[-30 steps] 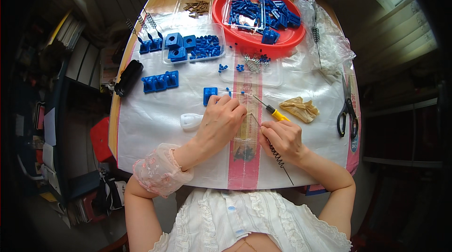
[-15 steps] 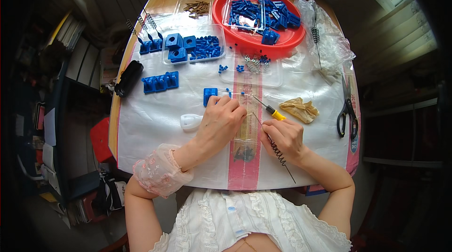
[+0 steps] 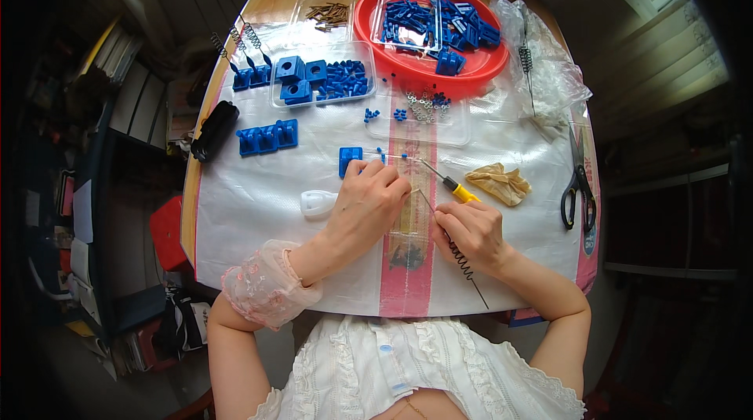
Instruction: Assembling blue plastic housings by inserting wires and using a soldering iron.
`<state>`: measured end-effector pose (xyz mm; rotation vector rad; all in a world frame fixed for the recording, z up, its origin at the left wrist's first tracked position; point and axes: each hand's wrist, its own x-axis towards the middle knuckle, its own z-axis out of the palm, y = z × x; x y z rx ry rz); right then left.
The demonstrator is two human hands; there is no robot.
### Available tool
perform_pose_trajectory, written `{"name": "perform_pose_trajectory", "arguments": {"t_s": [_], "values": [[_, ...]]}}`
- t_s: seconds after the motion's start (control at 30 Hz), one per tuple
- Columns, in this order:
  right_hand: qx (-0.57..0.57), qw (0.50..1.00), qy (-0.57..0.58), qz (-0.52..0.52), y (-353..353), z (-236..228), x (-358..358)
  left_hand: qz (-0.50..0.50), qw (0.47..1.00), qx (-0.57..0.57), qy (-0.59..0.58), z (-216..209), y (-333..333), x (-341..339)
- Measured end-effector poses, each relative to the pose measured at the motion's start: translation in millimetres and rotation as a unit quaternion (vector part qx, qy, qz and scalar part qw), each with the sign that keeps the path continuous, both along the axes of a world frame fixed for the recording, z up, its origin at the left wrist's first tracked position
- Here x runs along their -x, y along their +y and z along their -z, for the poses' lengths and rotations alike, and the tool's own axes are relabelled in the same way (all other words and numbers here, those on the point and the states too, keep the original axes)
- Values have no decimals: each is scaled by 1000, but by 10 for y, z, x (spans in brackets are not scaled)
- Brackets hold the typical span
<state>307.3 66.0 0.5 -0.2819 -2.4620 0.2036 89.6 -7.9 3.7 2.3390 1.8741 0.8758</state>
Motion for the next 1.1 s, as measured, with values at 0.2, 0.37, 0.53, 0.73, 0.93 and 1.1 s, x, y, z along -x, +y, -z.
{"name": "perform_pose_trajectory", "arguments": {"t_s": [0.2,0.37,0.53,0.73,0.93,1.1], "values": [[7,1000,4,-7,-7,-30,-16,2,1000,-4,-3,3,2,-4],[18,1000,-2,-10,-12,-46,16,5,1000,-2,-7,23,3,0],[8,1000,17,24,-2,-31,17,9,1000,3,-12,23,1,4],[7,999,30,40,3,-38,6,11,1000,10,-2,16,-1,17],[7,1000,15,11,-22,-2,7,7,1000,1,-9,25,0,10],[-3,1000,-2,2,-13,-9,-9,6,1000,3,-7,22,0,3]]}}
